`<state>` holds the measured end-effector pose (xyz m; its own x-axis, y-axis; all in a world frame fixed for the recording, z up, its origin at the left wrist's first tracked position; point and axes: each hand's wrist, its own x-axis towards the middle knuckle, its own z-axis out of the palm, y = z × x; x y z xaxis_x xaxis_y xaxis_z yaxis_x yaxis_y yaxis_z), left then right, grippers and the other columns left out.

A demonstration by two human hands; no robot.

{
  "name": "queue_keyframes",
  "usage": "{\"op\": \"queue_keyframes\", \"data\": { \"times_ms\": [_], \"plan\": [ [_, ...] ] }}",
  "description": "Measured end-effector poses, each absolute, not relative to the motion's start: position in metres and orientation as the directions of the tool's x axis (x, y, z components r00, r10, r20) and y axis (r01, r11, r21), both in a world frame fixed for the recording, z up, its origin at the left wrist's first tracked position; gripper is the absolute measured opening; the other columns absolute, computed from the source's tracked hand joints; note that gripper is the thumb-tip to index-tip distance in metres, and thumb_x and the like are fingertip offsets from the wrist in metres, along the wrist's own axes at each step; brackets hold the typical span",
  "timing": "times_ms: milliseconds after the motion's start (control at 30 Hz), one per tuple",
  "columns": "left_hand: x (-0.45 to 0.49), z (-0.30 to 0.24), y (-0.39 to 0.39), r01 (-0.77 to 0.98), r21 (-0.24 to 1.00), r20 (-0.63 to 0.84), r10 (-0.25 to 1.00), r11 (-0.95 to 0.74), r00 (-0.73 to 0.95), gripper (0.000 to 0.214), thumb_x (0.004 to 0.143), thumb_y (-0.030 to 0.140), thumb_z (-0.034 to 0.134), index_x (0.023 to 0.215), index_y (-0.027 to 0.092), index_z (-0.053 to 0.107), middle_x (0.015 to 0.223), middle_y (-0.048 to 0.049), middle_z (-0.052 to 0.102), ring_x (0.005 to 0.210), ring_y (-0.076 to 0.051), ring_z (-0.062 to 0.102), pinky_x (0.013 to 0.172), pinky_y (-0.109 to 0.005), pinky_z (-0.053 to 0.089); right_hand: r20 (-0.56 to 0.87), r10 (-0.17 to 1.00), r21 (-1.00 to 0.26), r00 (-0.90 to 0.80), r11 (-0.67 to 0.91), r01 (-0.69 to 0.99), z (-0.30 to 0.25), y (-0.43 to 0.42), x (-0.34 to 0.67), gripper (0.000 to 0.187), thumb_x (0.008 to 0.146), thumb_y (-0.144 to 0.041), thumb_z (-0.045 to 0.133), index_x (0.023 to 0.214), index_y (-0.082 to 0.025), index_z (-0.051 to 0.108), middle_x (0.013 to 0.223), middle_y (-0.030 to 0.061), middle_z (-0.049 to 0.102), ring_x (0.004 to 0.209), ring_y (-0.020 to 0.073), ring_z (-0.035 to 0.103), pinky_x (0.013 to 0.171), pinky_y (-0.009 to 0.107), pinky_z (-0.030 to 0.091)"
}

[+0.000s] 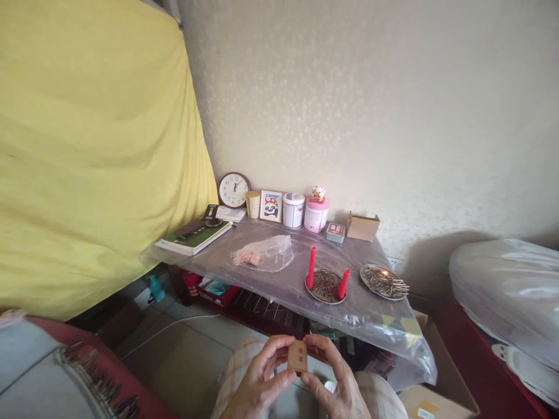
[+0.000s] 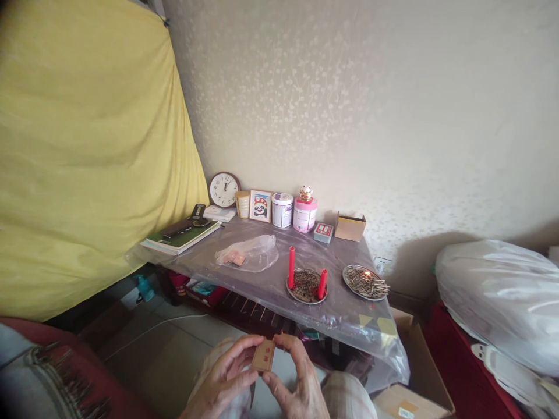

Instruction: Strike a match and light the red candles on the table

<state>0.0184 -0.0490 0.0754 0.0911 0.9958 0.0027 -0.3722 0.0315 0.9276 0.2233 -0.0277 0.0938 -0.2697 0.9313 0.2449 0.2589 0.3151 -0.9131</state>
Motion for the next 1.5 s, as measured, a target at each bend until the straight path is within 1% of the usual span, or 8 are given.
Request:
{"op": "queue_keyframes", "data": {
  "times_ms": [333, 467, 600, 767, 900, 1033, 1333, 1500],
  "plan": [
    [0.020, 0.066, -0.048, -0.375, 0.927, 0.013, 0.997, 0.016, 0.074, 0.046, 0.071, 0.047, 0.092, 0.114, 0.034, 0.081, 0.128, -0.0099, 0.079, 0.126, -0.039, 0.069, 0.112, -0.051, 0.052, 0.270, 0.930, -0.914, -0.250, 0.329, 0.236, 0.096, -0.027, 0.224, 0.050, 0.085, -0.060, 0.082, 0.125, -0.030, 0.076, 0.123, 0.0090, 0.081, 0.117, 0.0310, 0.076, 0.106, 0.039, 0.060],
    [0.020, 0.077, -0.048, -0.417, 0.909, -0.005, 0.998, 0.027, 0.055, 0.040, 0.070, 0.045, 0.093, 0.106, 0.033, 0.083, 0.117, -0.0091, 0.082, 0.118, -0.037, 0.073, 0.104, -0.048, 0.056, 0.226, 0.943, -0.964, -0.245, 0.253, 0.087, 0.093, -0.025, 0.223, 0.051, 0.084, -0.064, 0.081, 0.122, -0.029, 0.077, 0.125, 0.0111, 0.080, 0.120, 0.0320, 0.075, 0.105, 0.042, 0.061],
    [0.019, 0.078, -0.048, -0.452, 0.892, -0.015, 0.999, 0.026, 0.028, 0.039, 0.074, 0.046, 0.091, 0.107, 0.029, 0.083, 0.104, -0.0106, 0.085, 0.106, -0.034, 0.076, 0.096, -0.045, 0.058, 0.144, 0.985, -0.987, -0.094, 0.136, -0.086, 0.091, -0.019, 0.223, 0.041, 0.084, -0.061, 0.083, 0.108, -0.028, 0.082, 0.115, 0.0101, 0.083, 0.109, 0.0314, 0.080, 0.100, 0.042, 0.063],
    [0.021, 0.065, -0.045, -0.518, 0.855, -0.047, 0.999, 0.040, -0.001, 0.048, 0.068, 0.051, 0.093, 0.106, 0.023, 0.083, 0.106, -0.0136, 0.086, 0.102, -0.033, 0.076, 0.097, -0.046, 0.055, 0.048, 0.999, -0.971, 0.022, 0.051, -0.232, 0.086, -0.013, 0.228, 0.032, 0.075, -0.054, 0.093, 0.092, -0.028, 0.086, 0.099, 0.0072, 0.086, 0.094, 0.0295, 0.083, 0.093, 0.040, 0.065],
    [0.025, 0.066, -0.044, -0.551, 0.832, -0.069, 0.997, 0.068, 0.019, 0.049, 0.068, 0.051, 0.093, 0.108, 0.023, 0.083, 0.117, -0.0142, 0.085, 0.104, -0.032, 0.076, 0.099, -0.046, 0.053, 0.020, 0.998, -0.969, 0.051, 0.032, -0.244, 0.088, -0.015, 0.229, 0.031, 0.076, -0.053, 0.092, 0.094, -0.028, 0.087, 0.104, 0.0072, 0.086, 0.099, 0.0301, 0.081, 0.096, 0.041, 0.064],
    [0.026, 0.082, -0.046, -0.542, 0.838, -0.077, 0.997, 0.067, 0.005, 0.045, 0.066, 0.049, 0.095, 0.102, 0.023, 0.084, 0.115, -0.0136, 0.086, 0.102, -0.032, 0.077, 0.097, -0.044, 0.054, 0.078, 0.990, -0.985, 0.116, 0.094, -0.144, 0.094, -0.018, 0.226, 0.031, 0.075, -0.056, 0.091, 0.091, -0.030, 0.087, 0.108, 0.0060, 0.085, 0.112, 0.0337, 0.077, 0.099, 0.043, 0.063],
    [0.028, 0.106, -0.047, -0.504, 0.860, -0.079, 0.997, 0.078, 0.019, 0.040, 0.070, 0.045, 0.090, 0.102, 0.022, 0.083, 0.109, -0.0116, 0.087, 0.110, -0.034, 0.073, 0.104, -0.048, 0.050, 0.146, 0.982, -0.969, 0.121, 0.166, -0.182, 0.104, -0.025, 0.213, 0.022, 0.087, -0.050, 0.084, 0.099, -0.032, 0.084, 0.101, 0.0026, 0.086, 0.094, 0.0266, 0.082, 0.093, 0.036, 0.066],
    [0.032, 0.116, -0.046, -0.524, 0.847, -0.103, 0.995, 0.087, -0.001, 0.037, 0.072, 0.042, 0.088, 0.102, 0.020, 0.082, 0.111, -0.0132, 0.086, 0.113, -0.035, 0.071, 0.107, -0.049, 0.047, 0.428, 0.903, -0.903, 0.047, 0.429, -0.015, 0.105, -0.023, 0.206, 0.016, 0.096, -0.043, 0.076, 0.102, -0.031, 0.084, 0.103, 0.0033, 0.084, 0.094, 0.0231, 0.082, 0.089, 0.030, 0.067]
  ]
}}
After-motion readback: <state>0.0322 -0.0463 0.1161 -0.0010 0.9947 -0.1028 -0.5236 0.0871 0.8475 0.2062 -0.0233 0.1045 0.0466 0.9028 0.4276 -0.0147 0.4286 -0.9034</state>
